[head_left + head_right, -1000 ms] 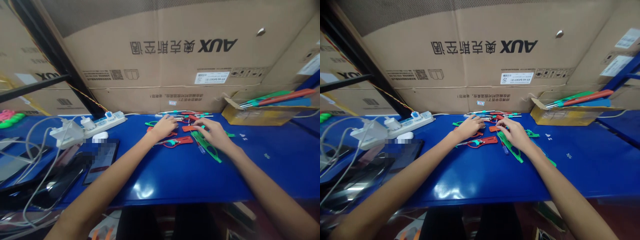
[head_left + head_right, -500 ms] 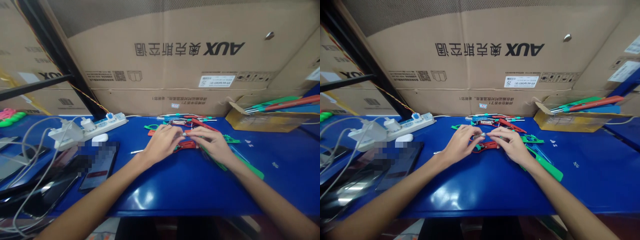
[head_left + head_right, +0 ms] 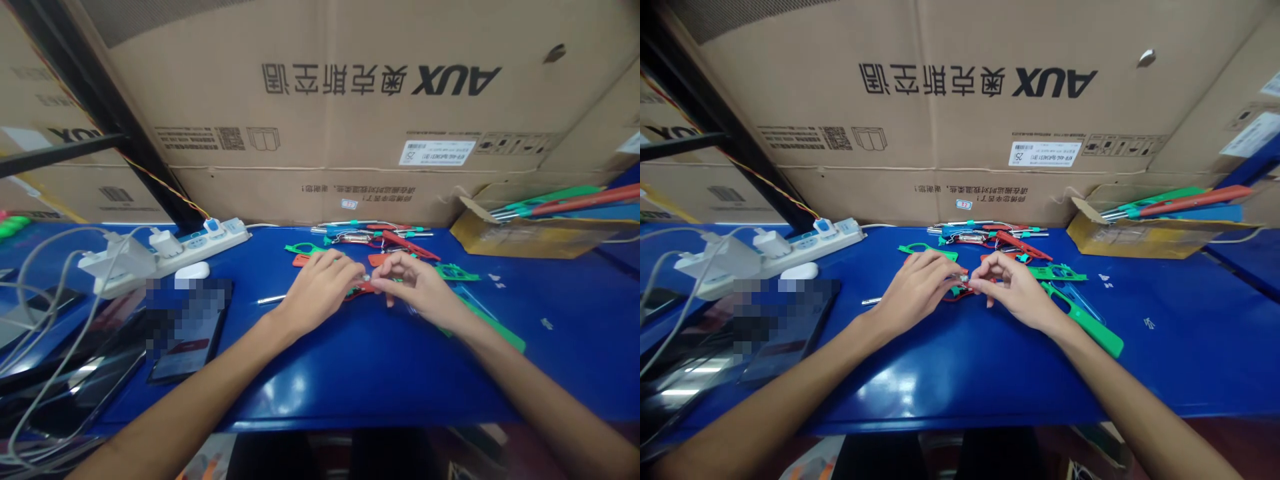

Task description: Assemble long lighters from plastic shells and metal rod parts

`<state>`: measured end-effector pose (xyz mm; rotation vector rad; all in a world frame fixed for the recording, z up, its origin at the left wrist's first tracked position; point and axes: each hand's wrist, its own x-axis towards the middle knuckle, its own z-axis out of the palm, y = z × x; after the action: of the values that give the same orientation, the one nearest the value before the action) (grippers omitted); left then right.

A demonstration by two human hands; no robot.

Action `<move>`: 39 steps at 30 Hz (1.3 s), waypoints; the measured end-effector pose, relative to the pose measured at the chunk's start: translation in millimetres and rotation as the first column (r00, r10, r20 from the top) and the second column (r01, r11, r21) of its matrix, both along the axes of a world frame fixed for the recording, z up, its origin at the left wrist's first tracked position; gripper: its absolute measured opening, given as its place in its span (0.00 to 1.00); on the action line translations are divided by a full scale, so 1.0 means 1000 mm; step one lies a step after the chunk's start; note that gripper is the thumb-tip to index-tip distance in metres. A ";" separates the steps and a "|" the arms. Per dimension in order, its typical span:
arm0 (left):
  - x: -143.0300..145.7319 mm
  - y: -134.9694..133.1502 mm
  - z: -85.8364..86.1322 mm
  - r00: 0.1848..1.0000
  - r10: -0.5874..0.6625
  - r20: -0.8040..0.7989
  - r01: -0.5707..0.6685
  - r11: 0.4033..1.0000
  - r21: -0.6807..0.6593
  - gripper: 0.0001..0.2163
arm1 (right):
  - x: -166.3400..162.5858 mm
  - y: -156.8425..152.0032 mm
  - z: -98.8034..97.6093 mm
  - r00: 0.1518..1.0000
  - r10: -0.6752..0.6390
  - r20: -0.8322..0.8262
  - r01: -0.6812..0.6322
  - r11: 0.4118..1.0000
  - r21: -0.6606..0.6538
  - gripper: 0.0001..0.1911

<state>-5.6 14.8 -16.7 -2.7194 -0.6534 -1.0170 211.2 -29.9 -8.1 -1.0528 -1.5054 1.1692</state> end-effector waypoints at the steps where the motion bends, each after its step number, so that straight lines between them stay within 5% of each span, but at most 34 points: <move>1: 0.000 0.000 0.000 1.000 0.005 -0.015 -0.004 1.000 0.026 0.04 | 0.000 0.000 -0.001 1.000 0.009 -0.011 -0.009 1.000 -0.006 0.17; 12: -0.001 0.001 -0.002 0.999 -0.020 -0.050 0.022 0.999 0.047 0.07 | -0.001 -0.001 0.001 0.999 0.045 0.006 -0.045 0.999 0.002 0.20; 39: -0.012 0.007 0.003 0.960 -0.279 -0.037 0.267 0.944 -0.192 0.10 | -0.004 -0.011 0.007 0.974 0.113 0.198 -0.138 0.984 0.116 0.35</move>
<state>-17.6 21.3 -13.6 -3.0576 -0.3825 -0.9617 207.7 -41.1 -1.6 -1.0166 -1.7956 1.0647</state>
